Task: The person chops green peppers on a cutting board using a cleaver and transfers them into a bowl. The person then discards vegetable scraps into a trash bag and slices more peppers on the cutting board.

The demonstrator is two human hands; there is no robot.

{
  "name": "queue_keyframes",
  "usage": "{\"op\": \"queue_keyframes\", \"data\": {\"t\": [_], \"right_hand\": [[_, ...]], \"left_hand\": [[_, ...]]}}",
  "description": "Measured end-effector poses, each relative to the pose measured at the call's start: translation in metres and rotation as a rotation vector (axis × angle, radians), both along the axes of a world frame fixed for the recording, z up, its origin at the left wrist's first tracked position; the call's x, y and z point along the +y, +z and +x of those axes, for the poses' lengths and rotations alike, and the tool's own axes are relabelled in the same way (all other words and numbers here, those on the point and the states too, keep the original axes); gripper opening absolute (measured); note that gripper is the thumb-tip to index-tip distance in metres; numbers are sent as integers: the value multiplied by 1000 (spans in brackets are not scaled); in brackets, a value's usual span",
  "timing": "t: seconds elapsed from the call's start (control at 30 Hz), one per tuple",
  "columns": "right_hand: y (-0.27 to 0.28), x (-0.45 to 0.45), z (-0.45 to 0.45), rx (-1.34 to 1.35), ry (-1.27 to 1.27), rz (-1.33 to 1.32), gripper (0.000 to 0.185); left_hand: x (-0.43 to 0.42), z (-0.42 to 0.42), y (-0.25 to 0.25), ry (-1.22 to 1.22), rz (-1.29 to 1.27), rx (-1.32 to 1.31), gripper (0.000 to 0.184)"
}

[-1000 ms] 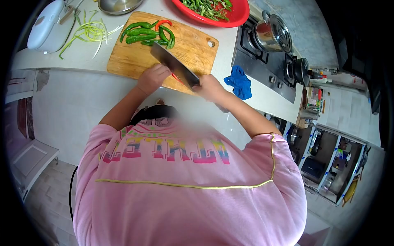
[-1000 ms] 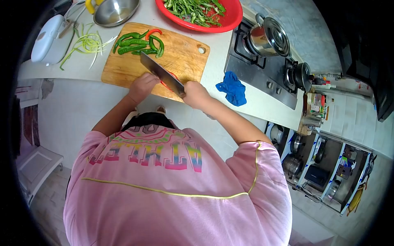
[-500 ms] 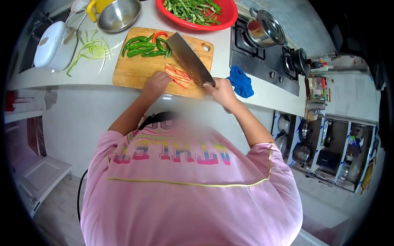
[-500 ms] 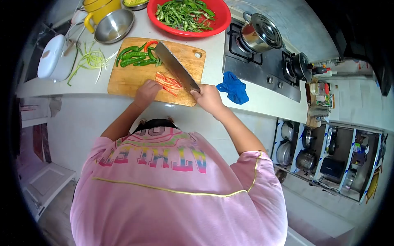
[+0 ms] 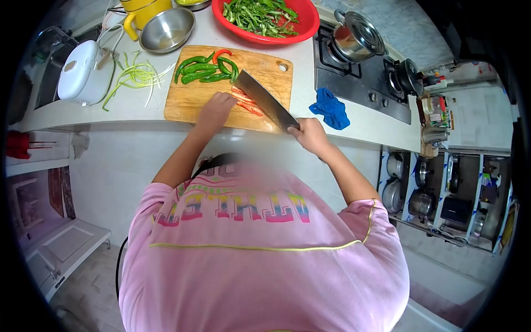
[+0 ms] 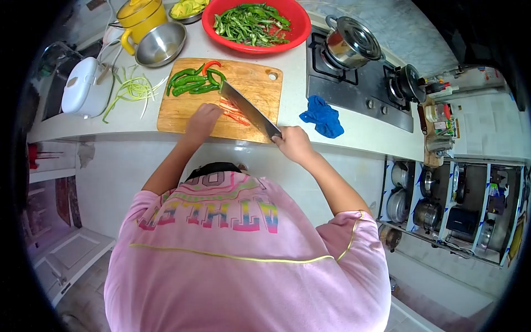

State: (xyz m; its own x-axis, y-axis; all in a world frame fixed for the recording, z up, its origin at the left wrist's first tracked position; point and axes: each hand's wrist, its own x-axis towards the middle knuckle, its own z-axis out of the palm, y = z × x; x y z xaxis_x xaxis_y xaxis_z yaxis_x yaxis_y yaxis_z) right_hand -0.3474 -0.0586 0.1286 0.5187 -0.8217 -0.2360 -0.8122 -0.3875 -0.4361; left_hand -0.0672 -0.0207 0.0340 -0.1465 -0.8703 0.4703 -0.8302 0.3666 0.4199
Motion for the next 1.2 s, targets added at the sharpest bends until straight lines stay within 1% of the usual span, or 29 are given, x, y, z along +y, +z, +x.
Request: {"op": "queue_keyframes", "data": {"t": [0.13,0.27,0.43,0.5,0.6,0.67,0.77,0.87,0.97,1.0,1.1,1.2], "right_hand": [[-10,-12,11,31,144,-63,20],[0,-14,35,135,160,-5,16],[0,-15,40,150,157,16,14],[-5,-19,44,159,181,10,14],[-21,-22,60,198,214,-3,15],[-22,-24,82,246,206,-32,18],[-20,-26,73,158,97,-12,22],[-38,-28,58,47,45,-69,25],[-27,-28,41,-6,-6,-42,26],[-10,-24,39,-101,-42,-15,26],[10,-21,29,-82,-105,45,25],[3,-17,16,-2,-92,75,26]], "left_hand": [[-1,-8,-23,5,-18,9,22],[-1,-5,-27,6,-27,16,21],[-2,-8,-23,8,-37,35,20],[-4,-7,-25,0,-79,45,19],[-6,-6,-30,-4,-72,45,18],[-5,-8,-29,-14,-50,66,19],[-4,-4,-28,-60,-46,59,19],[-4,-3,-28,-61,-71,85,18],[-1,-4,-27,-43,-40,99,15],[-3,-4,-26,-34,-22,99,14],[-7,-3,-20,20,28,223,9],[-7,9,-17,50,78,235,9]]}}
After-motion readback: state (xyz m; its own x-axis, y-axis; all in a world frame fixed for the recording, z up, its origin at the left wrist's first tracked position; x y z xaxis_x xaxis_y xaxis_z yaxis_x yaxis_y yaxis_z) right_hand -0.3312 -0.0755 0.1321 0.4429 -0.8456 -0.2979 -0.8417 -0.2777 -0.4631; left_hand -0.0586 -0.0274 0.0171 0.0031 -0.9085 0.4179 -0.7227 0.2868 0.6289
